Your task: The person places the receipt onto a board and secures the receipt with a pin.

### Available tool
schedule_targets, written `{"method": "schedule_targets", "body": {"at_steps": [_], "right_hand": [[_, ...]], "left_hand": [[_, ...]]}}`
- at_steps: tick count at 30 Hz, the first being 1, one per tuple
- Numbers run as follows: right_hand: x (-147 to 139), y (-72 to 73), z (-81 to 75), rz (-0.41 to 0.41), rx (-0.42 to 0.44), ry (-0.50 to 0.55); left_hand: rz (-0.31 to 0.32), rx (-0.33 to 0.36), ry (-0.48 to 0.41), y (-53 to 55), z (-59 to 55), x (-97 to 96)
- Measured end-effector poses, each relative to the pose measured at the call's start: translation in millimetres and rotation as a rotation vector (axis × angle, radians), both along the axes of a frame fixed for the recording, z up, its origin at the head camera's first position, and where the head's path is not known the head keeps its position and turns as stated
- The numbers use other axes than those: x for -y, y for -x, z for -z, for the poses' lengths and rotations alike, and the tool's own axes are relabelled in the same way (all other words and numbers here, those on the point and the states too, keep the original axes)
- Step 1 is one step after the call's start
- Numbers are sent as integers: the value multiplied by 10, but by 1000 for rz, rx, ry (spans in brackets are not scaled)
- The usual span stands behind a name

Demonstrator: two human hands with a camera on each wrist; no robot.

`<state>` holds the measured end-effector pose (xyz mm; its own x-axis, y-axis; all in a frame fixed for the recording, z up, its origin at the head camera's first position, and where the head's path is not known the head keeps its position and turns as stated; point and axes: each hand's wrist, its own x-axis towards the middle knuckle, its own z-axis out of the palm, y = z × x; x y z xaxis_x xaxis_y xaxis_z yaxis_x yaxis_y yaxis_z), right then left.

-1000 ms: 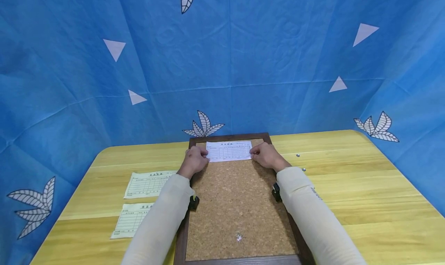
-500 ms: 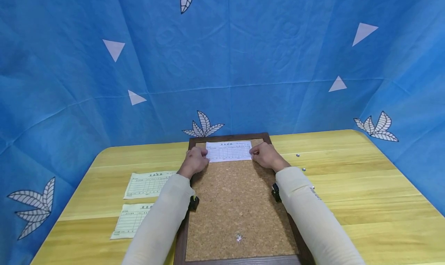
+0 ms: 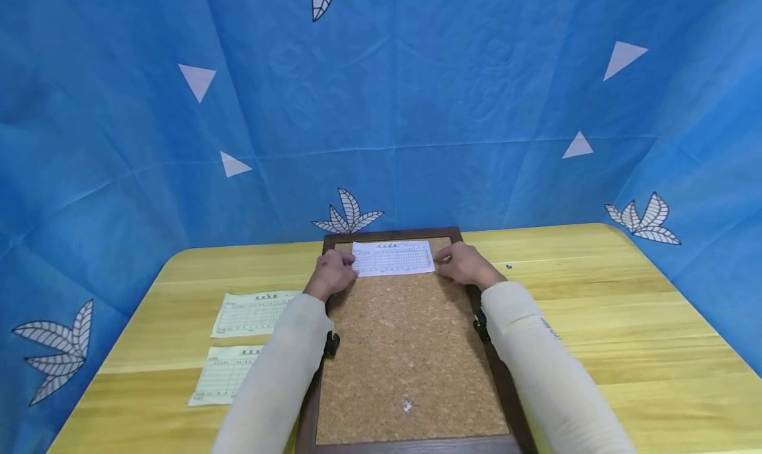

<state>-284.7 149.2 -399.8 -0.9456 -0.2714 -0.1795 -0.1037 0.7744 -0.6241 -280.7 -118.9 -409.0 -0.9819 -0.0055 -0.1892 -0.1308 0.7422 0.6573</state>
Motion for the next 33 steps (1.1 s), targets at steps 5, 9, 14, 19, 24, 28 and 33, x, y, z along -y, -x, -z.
{"method": "schedule_targets", "body": {"at_steps": [5,9,14,19,24,28,33], "right_hand": [[-142,-29,-42,7,25,71],[-264,-50,-102,9,6,84],[-425,-62,-160,14,-10,105],[-557,-73,-206,11,-11,127],[-648,-80,-255,13,0,143],[-723,-91,-270,28,15,137],[-854,-110,-252,59,28,124]], "left_hand": [[10,4,0,-6,-10,13],[9,13,7,-4,-19,13],[11,11,17,-10,-31,8],[5,22,16,-14,-34,11],[0,24,20,-18,-26,18],[4,12,18,-24,-27,15],[2,-2,20,-24,-23,-4]]}}
